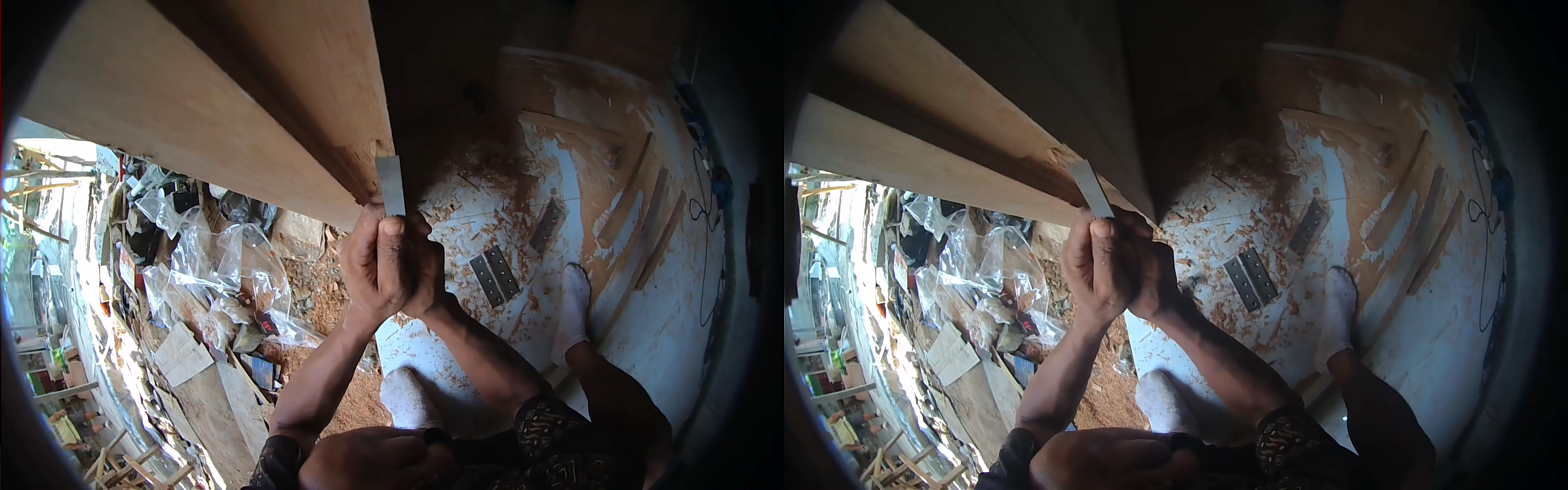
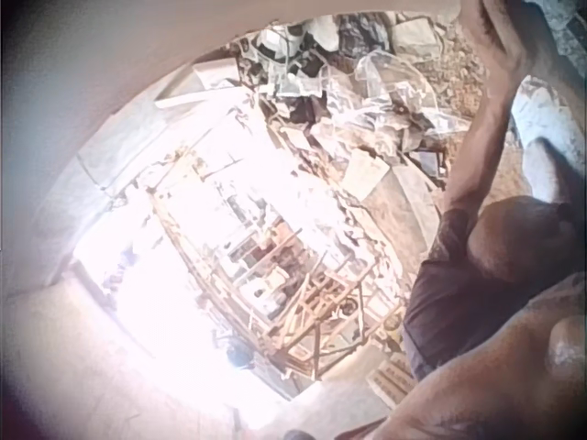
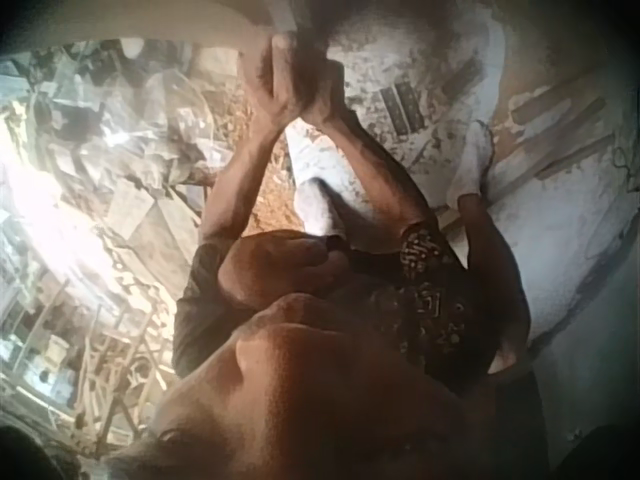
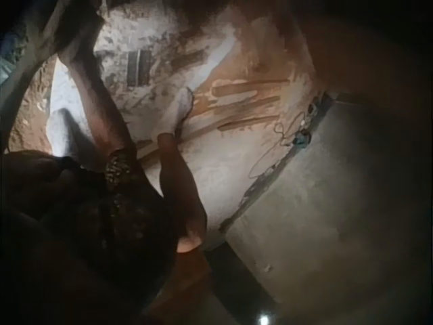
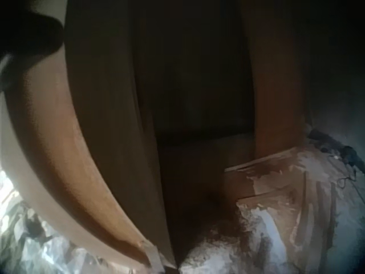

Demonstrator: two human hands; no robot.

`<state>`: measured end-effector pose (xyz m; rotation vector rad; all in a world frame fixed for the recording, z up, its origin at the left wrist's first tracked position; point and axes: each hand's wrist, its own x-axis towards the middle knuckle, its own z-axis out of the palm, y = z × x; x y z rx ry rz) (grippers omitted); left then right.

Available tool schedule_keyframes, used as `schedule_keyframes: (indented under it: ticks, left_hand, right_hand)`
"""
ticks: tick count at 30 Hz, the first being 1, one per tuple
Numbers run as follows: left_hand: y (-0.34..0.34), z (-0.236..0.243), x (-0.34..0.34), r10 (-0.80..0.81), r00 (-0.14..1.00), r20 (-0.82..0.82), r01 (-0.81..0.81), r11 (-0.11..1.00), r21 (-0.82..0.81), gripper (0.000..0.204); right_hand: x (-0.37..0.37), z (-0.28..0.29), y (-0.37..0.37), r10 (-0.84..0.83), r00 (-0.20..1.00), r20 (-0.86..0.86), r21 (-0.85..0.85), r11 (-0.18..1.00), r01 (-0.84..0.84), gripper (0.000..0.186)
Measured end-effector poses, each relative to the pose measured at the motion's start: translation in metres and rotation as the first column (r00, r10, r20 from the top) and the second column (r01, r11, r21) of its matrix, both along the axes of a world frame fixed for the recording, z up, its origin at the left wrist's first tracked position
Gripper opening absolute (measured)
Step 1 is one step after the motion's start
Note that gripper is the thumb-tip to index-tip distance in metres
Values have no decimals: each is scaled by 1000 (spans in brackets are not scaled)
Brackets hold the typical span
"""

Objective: The person uses a chisel and a hammer to carve out a recessed area on a wooden door frame. They then place a metal hinge into the carved space and check the fit.

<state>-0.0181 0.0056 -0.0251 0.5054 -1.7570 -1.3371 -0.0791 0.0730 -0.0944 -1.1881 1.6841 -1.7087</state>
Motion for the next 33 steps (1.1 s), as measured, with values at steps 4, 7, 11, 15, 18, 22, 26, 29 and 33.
schedule_keyframes:
  ticks: [4,7,11,15,18,22,26,29,33]
  left_hand:
    - [-1,9,-2,32,998,-53,-30,999,33,34]
    - [-10,21,-11,17,997,-78,-18,1000,-20,33]
    - [-5,6,-3,39,998,-57,-39,999,-4,34]
    - [2,0,-3,11,1000,-27,-10,999,42,38]
    - [7,-2,-3,49,998,-43,-49,999,-8,38]
    - [-6,7,-3,4,1000,-8,-4,998,59,39]
    - [1,12,-4,25,999,-48,-24,999,24,40]
    - [-2,6,-2,11,1000,-9,-11,1000,-1,40]
    - [1,11,-4,35,997,-72,-35,999,0,30]
  right_hand:
    - [-1,17,-5,-58,996,-71,-104,993,51,30]
    - [-17,24,-7,32,999,-35,18,999,-31,33]
    - [-3,29,-7,-39,998,-51,-181,983,29,29]
    - [-3,9,4,11,999,35,-53,999,-9,29]
    - [5,10,1,-93,995,-35,-76,993,90,28]
    - [-9,19,-5,15,1000,-25,-68,998,-17,34]
    - [-5,9,-8,-58,982,-179,-79,996,44,34]
    - [-1,12,-2,-32,999,10,34,999,31,34]
    - [-2,7,-11,-69,984,-162,-178,983,40,29]
